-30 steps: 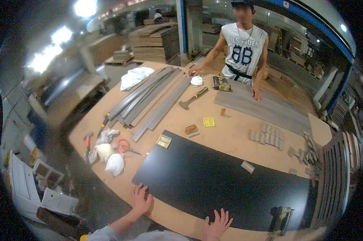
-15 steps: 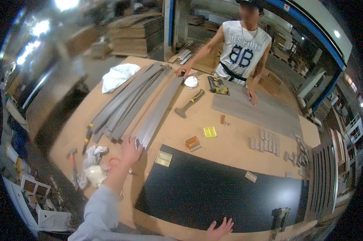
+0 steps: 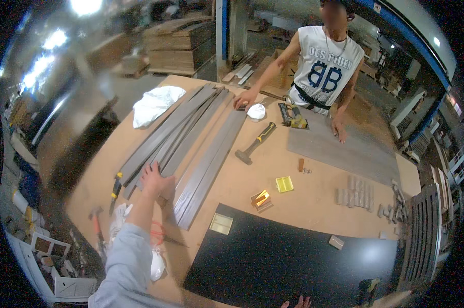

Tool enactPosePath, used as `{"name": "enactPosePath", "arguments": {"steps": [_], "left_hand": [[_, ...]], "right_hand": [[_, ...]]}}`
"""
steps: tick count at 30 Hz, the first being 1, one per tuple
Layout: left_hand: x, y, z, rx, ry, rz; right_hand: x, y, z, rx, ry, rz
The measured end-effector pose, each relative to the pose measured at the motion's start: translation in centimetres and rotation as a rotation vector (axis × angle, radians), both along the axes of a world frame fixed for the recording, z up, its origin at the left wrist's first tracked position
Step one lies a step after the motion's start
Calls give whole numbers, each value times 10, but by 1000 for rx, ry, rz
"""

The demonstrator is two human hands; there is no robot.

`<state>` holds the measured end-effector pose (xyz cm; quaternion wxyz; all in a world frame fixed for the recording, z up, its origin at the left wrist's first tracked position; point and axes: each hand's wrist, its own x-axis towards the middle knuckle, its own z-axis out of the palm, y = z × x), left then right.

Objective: The worker is assembling and securing wooden strips onto a base panel using a pneumatic nail gun in a workshop setting.

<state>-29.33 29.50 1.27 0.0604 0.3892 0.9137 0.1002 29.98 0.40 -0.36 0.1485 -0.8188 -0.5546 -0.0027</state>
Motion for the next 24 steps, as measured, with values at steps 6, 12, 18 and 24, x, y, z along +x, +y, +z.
{"name": "enactPosePath", "arguments": {"steps": [6,12,18,24], "left_hand": [[-17,1,19,-67,20,-26],[-92,4,8,107,-11,-98],[-186,-29,-38,57,17,75],[-161,1,9,-60,-210,27]], "right_hand": [[2,-2,-10,-28,0,-21],[2,-1,-16,4,-42,0],[-10,6,4,-51,7,15],[-8,5,12,-179,6,-50]]}}
